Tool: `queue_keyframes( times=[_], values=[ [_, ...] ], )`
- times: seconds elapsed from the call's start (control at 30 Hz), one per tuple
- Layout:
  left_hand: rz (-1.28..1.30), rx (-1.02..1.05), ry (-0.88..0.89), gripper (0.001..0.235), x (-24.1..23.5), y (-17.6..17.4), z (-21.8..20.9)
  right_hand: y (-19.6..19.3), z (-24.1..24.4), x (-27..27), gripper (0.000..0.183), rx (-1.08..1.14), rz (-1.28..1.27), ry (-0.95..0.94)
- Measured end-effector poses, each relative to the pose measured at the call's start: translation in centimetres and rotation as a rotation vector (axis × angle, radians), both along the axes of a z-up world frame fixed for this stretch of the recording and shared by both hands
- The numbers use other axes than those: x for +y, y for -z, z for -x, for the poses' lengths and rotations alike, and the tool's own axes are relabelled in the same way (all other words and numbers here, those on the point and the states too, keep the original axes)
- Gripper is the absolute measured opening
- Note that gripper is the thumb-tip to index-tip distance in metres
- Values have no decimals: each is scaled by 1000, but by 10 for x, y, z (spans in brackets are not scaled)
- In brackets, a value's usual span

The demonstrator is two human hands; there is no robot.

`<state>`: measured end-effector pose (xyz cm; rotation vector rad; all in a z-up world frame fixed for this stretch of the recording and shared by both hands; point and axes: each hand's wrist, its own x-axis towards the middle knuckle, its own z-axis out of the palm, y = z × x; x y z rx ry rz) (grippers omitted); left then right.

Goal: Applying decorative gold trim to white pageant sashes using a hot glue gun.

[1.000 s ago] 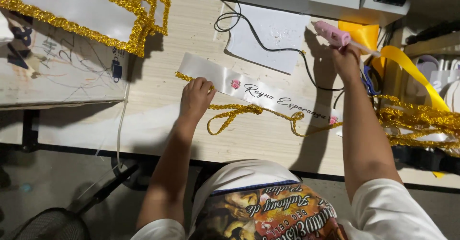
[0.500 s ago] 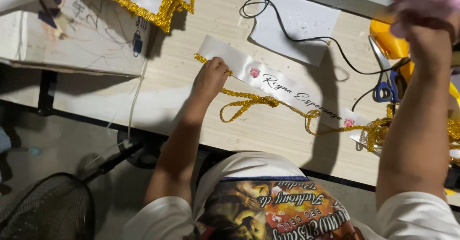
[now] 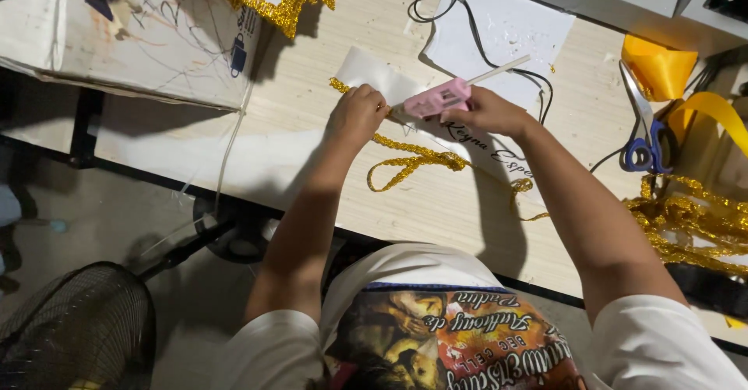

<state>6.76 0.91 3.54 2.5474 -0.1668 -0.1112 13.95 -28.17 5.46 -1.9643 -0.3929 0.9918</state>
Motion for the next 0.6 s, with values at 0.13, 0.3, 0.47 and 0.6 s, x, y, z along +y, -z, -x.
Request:
queue_keyframes(
  times=[0.13, 0.3, 0.47, 0.6],
  values=[
    [4, 72, -55, 11, 0, -2, 0, -3, 4, 14, 43, -93, -63, -92],
    [-4, 144, -55, 10, 0, 0, 0, -13, 7, 27, 37, -14, 101, -19],
    [30, 43, -61, 9, 2, 1, 3, -19, 5, 37, 35, -128, 236, -74],
    [21, 13, -59, 9, 2, 5, 2, -18, 4, 38, 36, -170, 224, -89]
  ],
)
